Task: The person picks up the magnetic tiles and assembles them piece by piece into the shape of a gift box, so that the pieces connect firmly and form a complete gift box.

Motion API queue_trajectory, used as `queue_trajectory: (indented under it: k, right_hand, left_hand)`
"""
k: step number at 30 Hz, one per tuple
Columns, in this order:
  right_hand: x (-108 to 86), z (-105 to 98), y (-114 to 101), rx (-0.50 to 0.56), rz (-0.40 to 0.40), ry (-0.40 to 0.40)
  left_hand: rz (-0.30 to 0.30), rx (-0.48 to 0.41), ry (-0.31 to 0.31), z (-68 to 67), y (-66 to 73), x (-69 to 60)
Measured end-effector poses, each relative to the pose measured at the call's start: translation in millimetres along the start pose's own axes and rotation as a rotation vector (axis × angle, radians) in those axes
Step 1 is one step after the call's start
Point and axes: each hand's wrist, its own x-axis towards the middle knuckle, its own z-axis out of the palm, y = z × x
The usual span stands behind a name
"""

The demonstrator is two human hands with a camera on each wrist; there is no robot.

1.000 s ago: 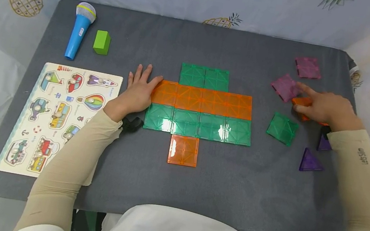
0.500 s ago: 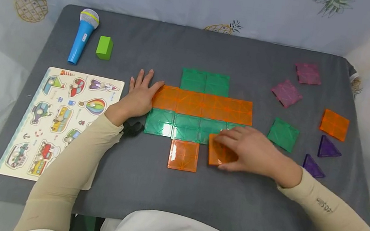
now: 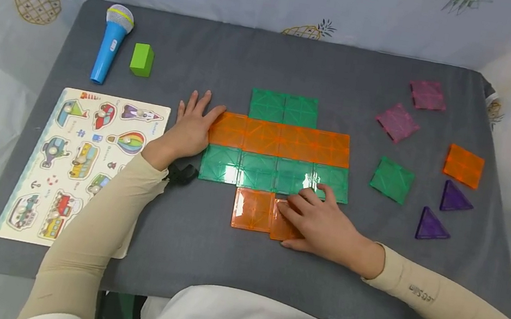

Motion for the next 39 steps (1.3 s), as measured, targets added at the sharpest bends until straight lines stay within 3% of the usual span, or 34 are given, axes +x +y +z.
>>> queue_trajectory:
  k: [8,12,15,18,21,24,29,35,39]
  right_hand:
    - [4.2,7.9,0.7,-0.007,0.098,0.005]
    - [6.3,9.0,2.6,0.03,0.105,-0.021]
    - [9.3,9.0,5.2,0.055,0.106,-0.051]
    - [12.0,7.8,7.5,0.079,0.102,-0.078]
    - [13.6,6.6,8.6,0.092,0.094,-0.094]
    - [14.3,6.0,8.8,0.101,0.098,-0.106]
    - [15.9,5.2,9.5,0.115,0.1,-0.114]
    - [18.0,3.9,12.5,0.132,0.075,-0.154]
    - [34.7,-0.7,27.3,0.239,0.076,-0.192]
  left_hand:
    - [-0.028,-0.02,0.036,2.7,0.5,-2.0]
    - [-0.058,-0.203,0.077,5.1,6.6,-9.5]
    - [-0.133,-0.485,0.115,4.6,13.1,-17.0]
    - [-0.196,-0.85,0.134,2.6,21.8,-23.5]
    - [-0.207,-1.235,0.111,1.4,31.2,-28.8]
    - [-0.199,-1.485,0.099,1.1,37.5,-32.4]
    - [-0.14,-1.594,0.129,-0.1,37.9,-36.4]
    - [-0.014,-1.57,0.161,11.8,42.8,-41.7]
    - [0.042,-1.595,0.184,23.9,52.0,-40.7]
